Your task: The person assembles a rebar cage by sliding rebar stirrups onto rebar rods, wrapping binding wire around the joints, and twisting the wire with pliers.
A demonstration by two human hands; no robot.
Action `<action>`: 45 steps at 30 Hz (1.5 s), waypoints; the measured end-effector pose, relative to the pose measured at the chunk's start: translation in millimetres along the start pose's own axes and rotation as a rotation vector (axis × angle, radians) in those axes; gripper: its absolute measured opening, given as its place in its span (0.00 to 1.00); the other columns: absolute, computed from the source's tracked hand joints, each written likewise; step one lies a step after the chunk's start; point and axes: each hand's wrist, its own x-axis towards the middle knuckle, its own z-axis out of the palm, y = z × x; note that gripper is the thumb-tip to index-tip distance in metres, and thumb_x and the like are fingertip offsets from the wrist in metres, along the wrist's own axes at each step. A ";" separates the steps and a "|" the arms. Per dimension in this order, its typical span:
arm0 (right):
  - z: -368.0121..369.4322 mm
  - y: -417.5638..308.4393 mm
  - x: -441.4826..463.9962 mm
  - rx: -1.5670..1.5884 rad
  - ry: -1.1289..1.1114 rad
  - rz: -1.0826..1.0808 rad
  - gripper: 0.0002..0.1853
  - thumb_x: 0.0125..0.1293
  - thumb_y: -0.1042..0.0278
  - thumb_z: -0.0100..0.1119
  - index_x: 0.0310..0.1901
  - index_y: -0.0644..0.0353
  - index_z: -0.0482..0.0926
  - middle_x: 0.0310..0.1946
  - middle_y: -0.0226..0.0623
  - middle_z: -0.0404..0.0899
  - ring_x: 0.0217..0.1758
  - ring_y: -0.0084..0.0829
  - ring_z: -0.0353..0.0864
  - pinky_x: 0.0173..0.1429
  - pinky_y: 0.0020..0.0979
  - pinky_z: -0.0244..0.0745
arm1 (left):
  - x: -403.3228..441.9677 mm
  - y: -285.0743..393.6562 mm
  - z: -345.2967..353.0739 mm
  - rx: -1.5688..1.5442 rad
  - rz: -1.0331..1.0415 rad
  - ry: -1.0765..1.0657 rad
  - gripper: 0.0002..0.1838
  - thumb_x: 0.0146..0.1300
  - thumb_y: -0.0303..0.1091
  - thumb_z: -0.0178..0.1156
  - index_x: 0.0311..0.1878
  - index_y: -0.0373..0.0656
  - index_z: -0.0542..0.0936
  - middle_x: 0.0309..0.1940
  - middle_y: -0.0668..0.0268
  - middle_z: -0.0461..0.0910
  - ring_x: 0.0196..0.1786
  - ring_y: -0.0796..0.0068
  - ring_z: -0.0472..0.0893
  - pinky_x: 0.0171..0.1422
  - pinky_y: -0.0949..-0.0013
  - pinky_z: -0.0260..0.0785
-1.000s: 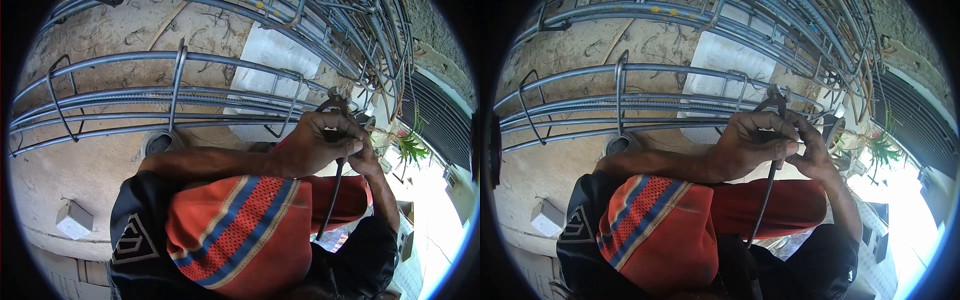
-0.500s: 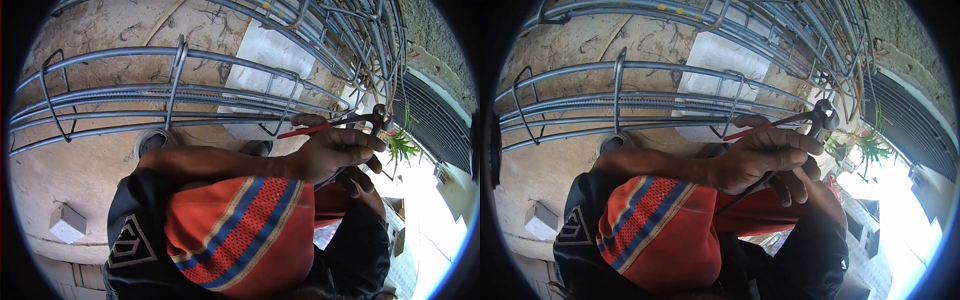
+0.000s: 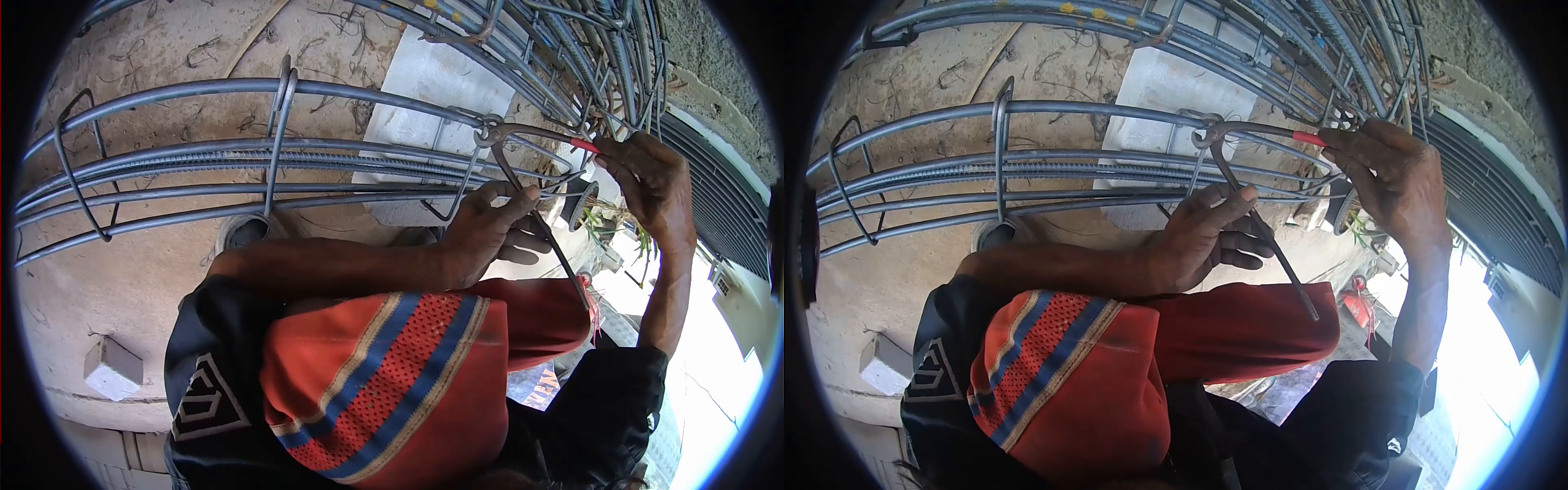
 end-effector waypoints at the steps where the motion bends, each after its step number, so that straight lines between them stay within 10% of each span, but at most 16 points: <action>1: -1.7 2.6 1.5 -0.037 -0.019 -0.008 0.09 0.54 0.68 0.64 0.39 0.54 0.84 0.22 0.30 0.74 0.21 0.29 0.75 0.25 0.32 0.69 | 5.6 5.7 -1.6 -0.008 0.011 -0.053 0.20 0.65 0.46 0.56 0.50 0.44 0.64 0.37 0.54 0.80 0.37 0.61 0.84 0.37 0.63 0.79; 20: -16.8 14.4 49.5 -0.196 -0.280 -0.169 0.11 0.53 0.67 0.63 0.38 0.58 0.84 0.27 0.38 0.77 0.27 0.35 0.79 0.28 0.34 0.72 | 65.4 19.9 20.7 -0.291 0.109 -0.150 0.25 0.66 0.54 0.50 0.55 0.42 0.69 0.46 0.58 0.78 0.49 0.64 0.79 0.48 0.59 0.76; 33: -10.1 14.2 29.4 0.024 -0.293 -0.057 0.16 0.49 0.69 0.68 0.40 0.64 0.82 0.22 0.37 0.75 0.19 0.30 0.73 0.24 0.33 0.66 | 86.8 12.4 20.2 -0.225 0.126 -0.285 0.31 0.60 0.63 0.52 0.51 0.43 0.73 0.36 0.64 0.80 0.36 0.75 0.81 0.20 0.76 0.70; 36: -19.5 5.7 40.6 0.193 -0.533 0.213 0.19 0.45 0.69 0.70 0.41 0.64 0.81 0.21 0.37 0.76 0.18 0.27 0.74 0.24 0.31 0.67 | 90.2 10.0 13.1 -0.149 0.116 -0.287 0.27 0.62 0.60 0.52 0.49 0.44 0.73 0.32 0.65 0.79 0.31 0.75 0.82 0.18 0.78 0.71; 40: -7.1 75.9 36.1 0.868 -1.383 0.580 0.32 0.49 0.52 0.67 0.49 0.71 0.77 0.33 0.48 0.83 0.30 0.35 0.84 0.36 0.31 0.78 | 90.5 3.5 9.8 -0.145 0.126 -0.320 0.24 0.65 0.56 0.51 0.47 0.42 0.74 0.31 0.64 0.79 0.26 0.74 0.82 0.22 0.76 0.76; 45: 8.2 56.2 18.9 1.729 -1.496 1.053 0.35 0.66 0.54 0.50 0.62 0.79 0.56 0.40 0.72 0.75 0.41 0.60 0.81 0.47 0.48 0.79 | 86.0 5.9 0.7 -0.057 0.140 -0.358 0.23 0.66 0.53 0.51 0.46 0.39 0.75 0.32 0.62 0.79 0.26 0.72 0.82 0.26 0.73 0.77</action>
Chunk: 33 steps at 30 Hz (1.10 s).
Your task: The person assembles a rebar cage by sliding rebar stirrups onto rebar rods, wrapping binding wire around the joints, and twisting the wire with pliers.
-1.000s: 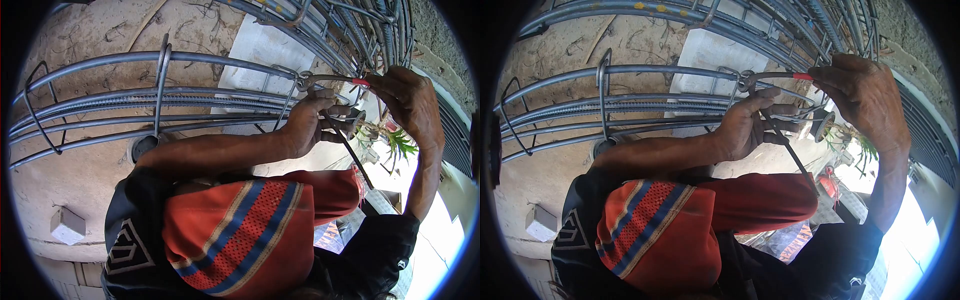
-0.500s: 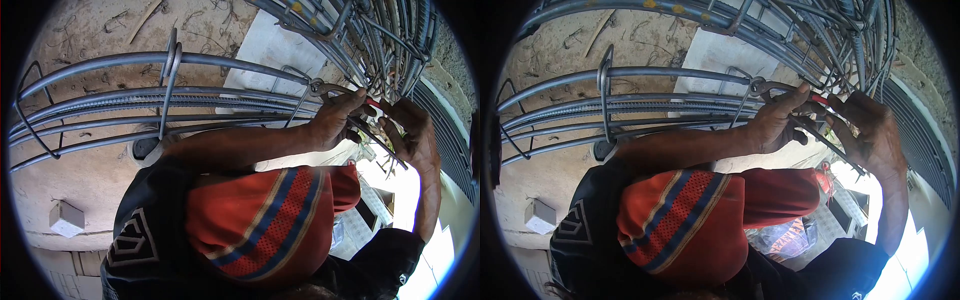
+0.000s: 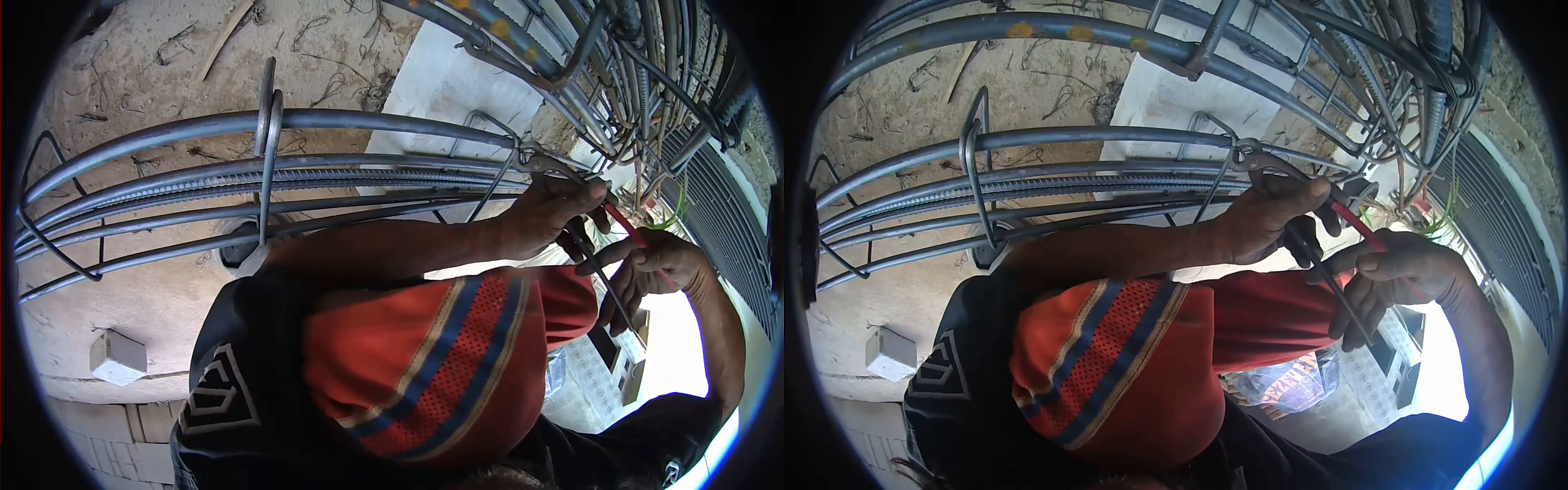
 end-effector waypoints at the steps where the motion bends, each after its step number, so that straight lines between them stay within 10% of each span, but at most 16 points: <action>1: 1.5 5.0 1.8 -0.009 0.024 -0.046 0.33 0.67 0.53 0.48 0.59 0.81 0.60 0.36 0.67 0.77 0.37 0.55 0.82 0.40 0.47 0.81 | -0.6 -0.7 -0.9 0.025 0.006 -0.005 0.23 0.66 0.53 0.51 0.46 0.39 0.75 0.32 0.62 0.79 0.26 0.72 0.82 0.26 0.73 0.77; 10: 15.1 0.7 10.5 -0.235 0.593 0.080 0.22 0.64 0.55 0.58 0.33 0.72 0.74 0.23 0.46 0.78 0.19 0.34 0.80 0.18 0.31 0.75 | 5.0 3.7 1.2 0.020 -0.007 0.041 0.22 0.66 0.52 0.52 0.43 0.39 0.76 0.31 0.63 0.79 0.29 0.71 0.83 0.28 0.73 0.79; 17: 27.4 -11.9 6.8 -0.553 0.531 0.112 0.17 0.56 0.64 0.66 0.38 0.71 0.75 0.16 0.43 0.78 0.18 0.32 0.81 0.19 0.29 0.75 | 3.2 0.4 1.1 0.045 0.017 0.011 0.22 0.66 0.53 0.51 0.46 0.41 0.75 0.28 0.64 0.80 0.28 0.74 0.82 0.28 0.72 0.78; 21: 62.4 3.9 11.0 -1.696 1.036 -0.201 0.28 0.50 0.66 0.66 0.52 0.70 0.70 0.27 0.46 0.79 0.27 0.36 0.81 0.30 0.37 0.74 | 4.1 2.4 4.2 -0.023 -0.004 0.063 0.23 0.64 0.54 0.54 0.46 0.42 0.75 0.29 0.63 0.80 0.29 0.73 0.82 0.27 0.71 0.78; 25: 65.1 43.8 38.4 -2.327 1.712 -0.053 0.38 0.57 0.58 0.60 0.64 0.71 0.58 0.41 0.44 0.70 0.46 0.35 0.73 0.42 0.33 0.71 | 8.4 1.5 7.1 -0.127 0.038 0.062 0.21 0.62 0.52 0.57 0.43 0.42 0.75 0.29 0.63 0.80 0.30 0.73 0.82 0.28 0.71 0.79; 33: 45.6 41.1 35.8 -2.237 1.523 0.001 0.11 0.63 0.64 0.52 0.36 0.65 0.71 0.23 0.40 0.72 0.27 0.35 0.78 0.26 0.38 0.75 | -13.8 14.6 20.4 0.129 -0.012 0.202 0.21 0.60 0.50 0.60 0.40 0.39 0.74 0.31 0.60 0.80 0.25 0.74 0.82 0.29 0.72 0.79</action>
